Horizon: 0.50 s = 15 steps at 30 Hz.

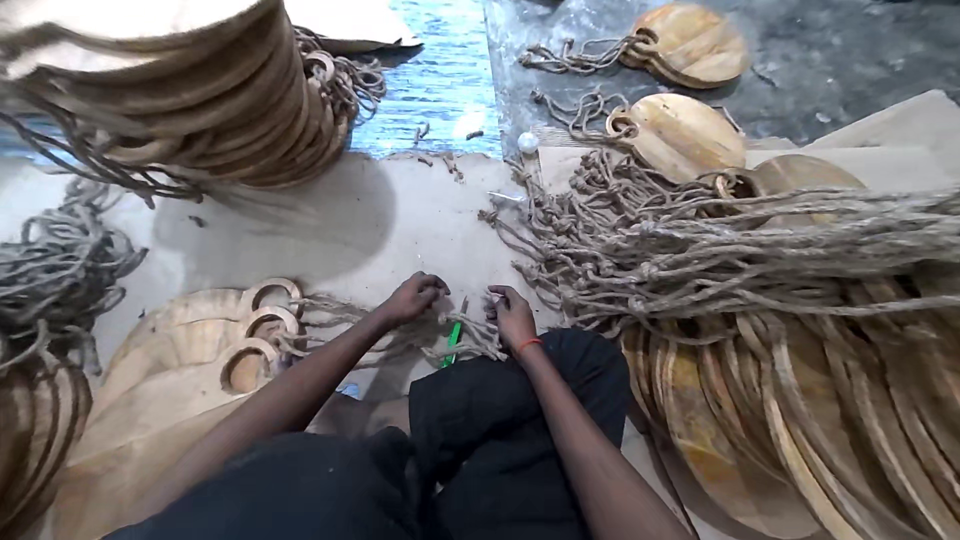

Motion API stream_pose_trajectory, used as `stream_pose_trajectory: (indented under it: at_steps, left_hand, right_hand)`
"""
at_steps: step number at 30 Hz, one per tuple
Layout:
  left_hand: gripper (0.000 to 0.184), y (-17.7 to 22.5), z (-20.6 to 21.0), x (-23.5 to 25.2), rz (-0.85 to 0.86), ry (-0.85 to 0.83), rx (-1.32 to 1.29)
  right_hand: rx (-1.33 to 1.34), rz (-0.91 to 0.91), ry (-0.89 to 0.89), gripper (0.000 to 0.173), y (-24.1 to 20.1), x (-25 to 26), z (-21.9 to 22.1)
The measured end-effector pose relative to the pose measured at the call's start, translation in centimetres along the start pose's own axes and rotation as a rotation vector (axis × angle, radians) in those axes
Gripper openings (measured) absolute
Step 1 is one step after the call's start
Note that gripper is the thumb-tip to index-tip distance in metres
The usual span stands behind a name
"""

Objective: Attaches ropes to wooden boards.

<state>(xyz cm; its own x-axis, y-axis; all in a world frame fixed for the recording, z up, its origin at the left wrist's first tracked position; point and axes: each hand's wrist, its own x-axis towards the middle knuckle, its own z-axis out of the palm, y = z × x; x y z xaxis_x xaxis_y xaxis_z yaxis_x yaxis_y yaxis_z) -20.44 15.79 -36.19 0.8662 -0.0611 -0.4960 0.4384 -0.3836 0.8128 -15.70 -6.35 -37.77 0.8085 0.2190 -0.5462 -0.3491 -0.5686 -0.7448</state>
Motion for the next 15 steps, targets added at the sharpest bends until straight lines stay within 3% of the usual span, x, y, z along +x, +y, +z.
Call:
stream_pose_trajectory:
  at_steps: [2,5,8,12,15]
  left_hand:
    - [0.023,-1.0,0.6,-0.6,0.048,-0.091,0.041]
    - [0.047,-2.1,1.5,-0.5,0.066,-0.182,0.268]
    - [0.031,-1.2,1.4,-0.5,0.117,-0.161,0.356]
    - [0.030,0.2,1.5,0.0,0.173,-0.184,0.263]
    - [0.033,0.5,1.6,0.7,0.141,-0.234,0.186]
  right_hand:
    - [-0.045,-0.081,0.007,0.035,-0.1,-1.3,-0.4]
    - [-0.195,-0.209,-0.049,0.032,-0.3,-2.1,0.0]
    - [-0.303,-0.218,-0.106,0.049,-0.7,-1.8,0.4]
    - [-0.310,-0.242,-0.076,0.031,-0.7,-1.6,0.1]
    - [-0.302,-0.180,-0.079,0.030,-0.5,-1.2,0.2]
